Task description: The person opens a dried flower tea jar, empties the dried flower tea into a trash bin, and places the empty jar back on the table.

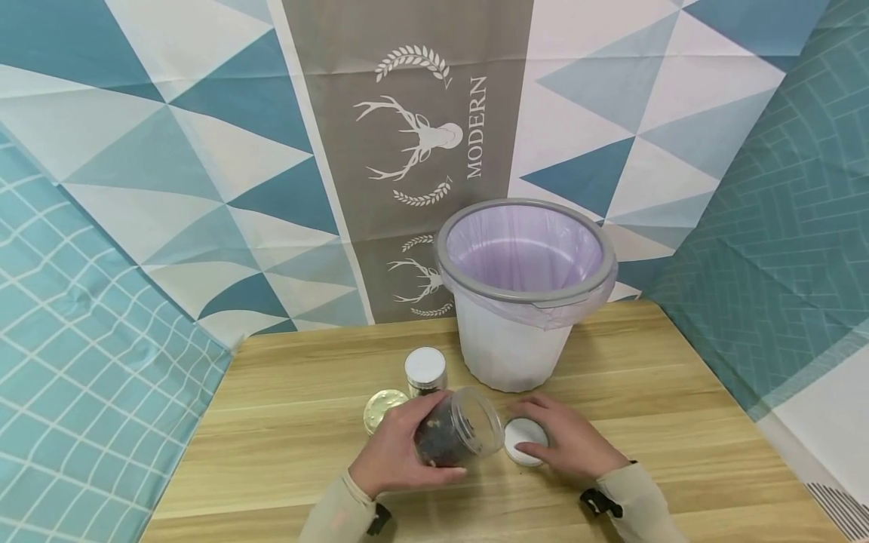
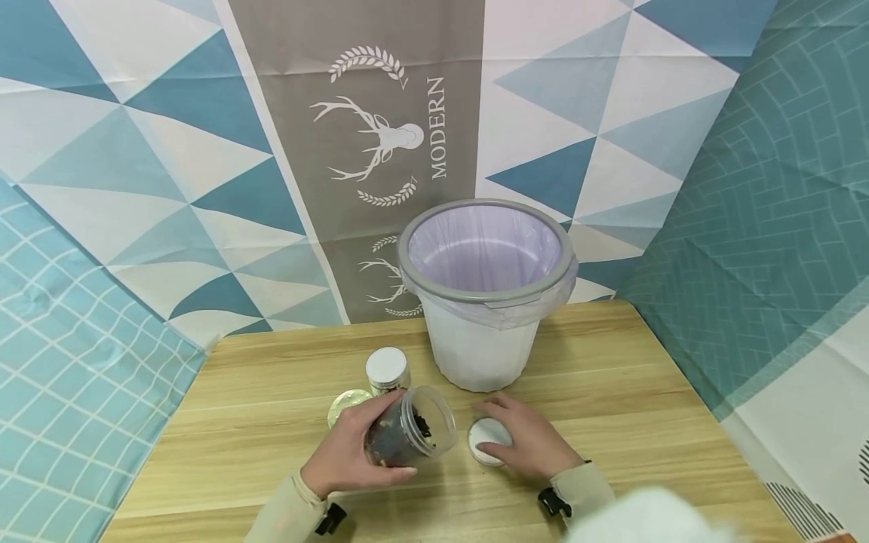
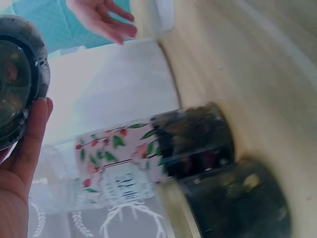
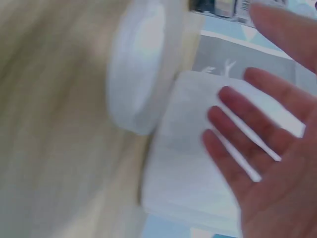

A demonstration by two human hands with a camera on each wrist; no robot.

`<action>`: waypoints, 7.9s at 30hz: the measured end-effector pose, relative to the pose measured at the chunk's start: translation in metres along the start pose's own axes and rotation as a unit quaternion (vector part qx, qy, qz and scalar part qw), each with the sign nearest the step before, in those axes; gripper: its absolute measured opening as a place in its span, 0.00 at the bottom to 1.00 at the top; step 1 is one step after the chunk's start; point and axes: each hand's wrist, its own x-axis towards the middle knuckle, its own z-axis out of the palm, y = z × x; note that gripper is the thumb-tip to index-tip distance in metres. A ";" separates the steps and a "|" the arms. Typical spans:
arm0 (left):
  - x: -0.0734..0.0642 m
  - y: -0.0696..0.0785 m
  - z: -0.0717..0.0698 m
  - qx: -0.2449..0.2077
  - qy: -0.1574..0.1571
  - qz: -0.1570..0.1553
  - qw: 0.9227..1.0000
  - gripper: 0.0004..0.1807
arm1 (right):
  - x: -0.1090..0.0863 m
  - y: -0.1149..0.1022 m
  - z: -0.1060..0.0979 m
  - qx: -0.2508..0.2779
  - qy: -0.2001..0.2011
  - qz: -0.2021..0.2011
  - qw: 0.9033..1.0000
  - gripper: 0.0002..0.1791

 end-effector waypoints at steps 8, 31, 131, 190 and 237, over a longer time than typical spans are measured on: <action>0.019 0.006 -0.028 -0.031 0.021 0.013 0.999 0.49 | 0.010 -0.021 -0.041 -0.012 0.165 -0.109 0.980 0.22; 0.091 0.012 -0.104 -0.001 0.111 -0.010 0.994 0.50 | 0.072 -0.044 -0.136 -0.032 0.390 -0.179 0.903 0.24; 0.228 0.006 -0.108 0.026 0.126 0.031 0.991 0.46 | 0.109 -0.024 -0.127 -0.100 0.375 -0.103 0.916 0.29; 0.232 0.005 -0.102 0.053 0.134 0.066 0.987 0.42 | 0.108 -0.023 -0.128 -0.091 0.370 -0.102 0.919 0.29; 0.235 0.007 -0.100 0.068 0.119 0.088 0.987 0.39 | 0.109 -0.024 -0.128 -0.086 0.374 -0.104 0.917 0.28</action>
